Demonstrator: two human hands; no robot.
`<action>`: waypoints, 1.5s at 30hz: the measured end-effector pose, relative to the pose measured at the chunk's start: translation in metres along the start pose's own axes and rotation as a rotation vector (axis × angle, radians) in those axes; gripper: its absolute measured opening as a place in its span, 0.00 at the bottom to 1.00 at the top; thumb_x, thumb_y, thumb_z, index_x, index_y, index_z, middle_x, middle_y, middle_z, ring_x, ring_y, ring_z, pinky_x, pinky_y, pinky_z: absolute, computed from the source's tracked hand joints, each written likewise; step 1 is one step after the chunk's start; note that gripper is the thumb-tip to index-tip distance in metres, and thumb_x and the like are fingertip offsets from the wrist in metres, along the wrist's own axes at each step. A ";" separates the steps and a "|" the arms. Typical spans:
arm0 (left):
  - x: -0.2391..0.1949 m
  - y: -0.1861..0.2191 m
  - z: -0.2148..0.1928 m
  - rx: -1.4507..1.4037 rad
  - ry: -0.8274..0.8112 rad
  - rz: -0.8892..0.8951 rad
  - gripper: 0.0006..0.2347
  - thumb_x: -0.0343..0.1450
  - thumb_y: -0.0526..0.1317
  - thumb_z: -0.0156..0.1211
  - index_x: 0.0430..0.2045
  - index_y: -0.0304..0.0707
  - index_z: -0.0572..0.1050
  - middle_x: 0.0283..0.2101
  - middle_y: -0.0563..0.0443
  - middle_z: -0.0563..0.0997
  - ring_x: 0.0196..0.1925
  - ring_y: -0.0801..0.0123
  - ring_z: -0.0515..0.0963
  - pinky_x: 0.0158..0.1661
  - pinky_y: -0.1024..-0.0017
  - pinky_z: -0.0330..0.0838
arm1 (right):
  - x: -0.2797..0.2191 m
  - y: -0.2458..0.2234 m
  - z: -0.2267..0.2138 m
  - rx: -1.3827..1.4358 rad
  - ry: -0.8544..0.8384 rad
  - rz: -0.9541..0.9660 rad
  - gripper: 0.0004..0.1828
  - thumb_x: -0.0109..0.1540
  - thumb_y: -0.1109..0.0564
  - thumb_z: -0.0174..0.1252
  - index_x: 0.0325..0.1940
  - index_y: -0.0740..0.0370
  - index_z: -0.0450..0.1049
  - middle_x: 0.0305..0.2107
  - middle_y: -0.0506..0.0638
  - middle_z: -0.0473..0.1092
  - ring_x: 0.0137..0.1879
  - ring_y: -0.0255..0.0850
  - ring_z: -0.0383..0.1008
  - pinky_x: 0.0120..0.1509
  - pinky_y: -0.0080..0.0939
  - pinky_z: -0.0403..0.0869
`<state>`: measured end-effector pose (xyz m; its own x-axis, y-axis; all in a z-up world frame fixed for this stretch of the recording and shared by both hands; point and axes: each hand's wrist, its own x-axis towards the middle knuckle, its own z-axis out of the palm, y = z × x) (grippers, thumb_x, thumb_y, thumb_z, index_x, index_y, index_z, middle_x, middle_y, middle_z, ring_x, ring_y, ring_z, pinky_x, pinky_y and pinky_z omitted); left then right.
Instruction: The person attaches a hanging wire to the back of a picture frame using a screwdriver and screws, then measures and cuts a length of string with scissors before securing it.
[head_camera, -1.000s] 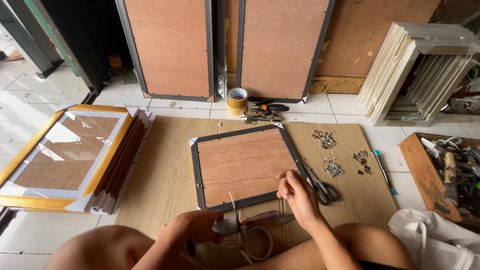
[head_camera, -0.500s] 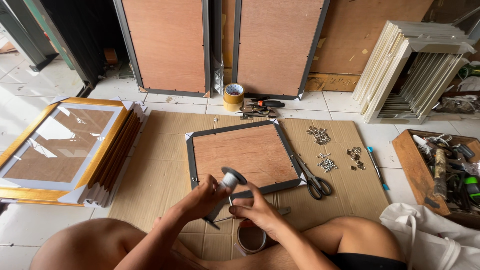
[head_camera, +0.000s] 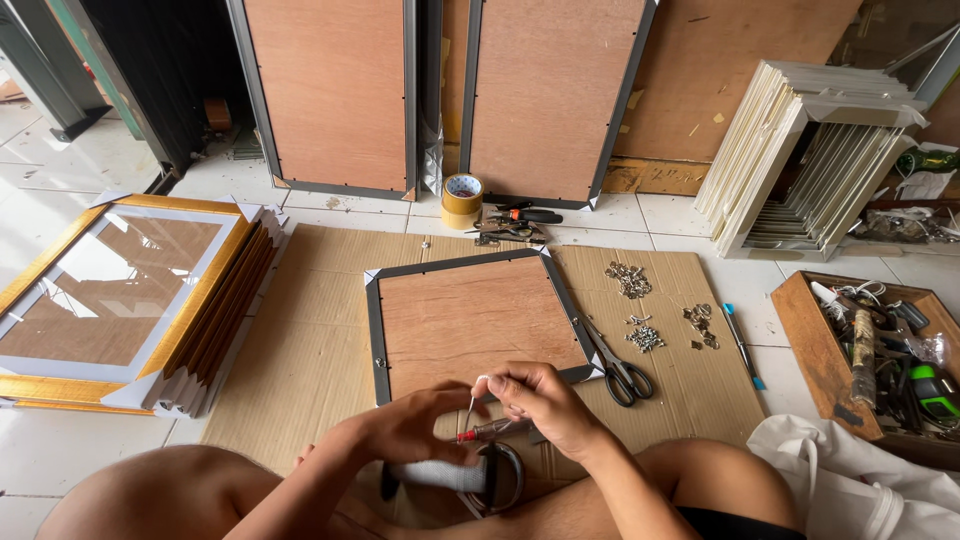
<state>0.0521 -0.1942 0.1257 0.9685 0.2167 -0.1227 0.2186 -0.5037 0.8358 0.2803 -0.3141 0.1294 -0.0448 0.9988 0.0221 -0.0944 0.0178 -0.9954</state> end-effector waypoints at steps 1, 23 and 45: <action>0.000 0.014 -0.010 0.002 0.000 0.000 0.24 0.69 0.54 0.73 0.59 0.54 0.77 0.71 0.51 0.73 0.76 0.61 0.72 0.72 0.63 0.63 | 0.003 0.008 -0.007 0.000 0.000 -0.002 0.15 0.73 0.54 0.61 0.46 0.67 0.88 0.41 0.49 0.84 0.30 0.30 0.61 0.37 0.30 0.64; -0.062 -0.052 -0.111 -0.788 0.549 -0.429 0.12 0.71 0.40 0.75 0.27 0.24 0.84 0.18 0.47 0.72 0.22 0.60 0.81 0.51 0.47 0.88 | 0.031 -0.026 -0.172 0.471 0.475 0.010 0.12 0.79 0.43 0.55 0.48 0.50 0.74 0.22 0.30 0.44 0.25 0.22 0.45 0.26 0.23 0.47; 0.043 -0.051 -0.055 0.102 0.790 -0.488 0.05 0.73 0.41 0.69 0.31 0.51 0.91 0.39 0.60 0.92 0.40 0.74 0.90 0.46 0.73 0.81 | 0.074 0.048 -0.131 -0.722 0.742 -0.162 0.17 0.66 0.48 0.63 0.57 0.48 0.89 0.54 0.45 0.86 0.60 0.40 0.85 0.64 0.40 0.78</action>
<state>0.0759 -0.1134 0.1071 0.4127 0.9107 -0.0169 0.6258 -0.2700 0.7318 0.4031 -0.2333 0.0708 0.5599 0.7556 0.3398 0.5819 -0.0666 -0.8106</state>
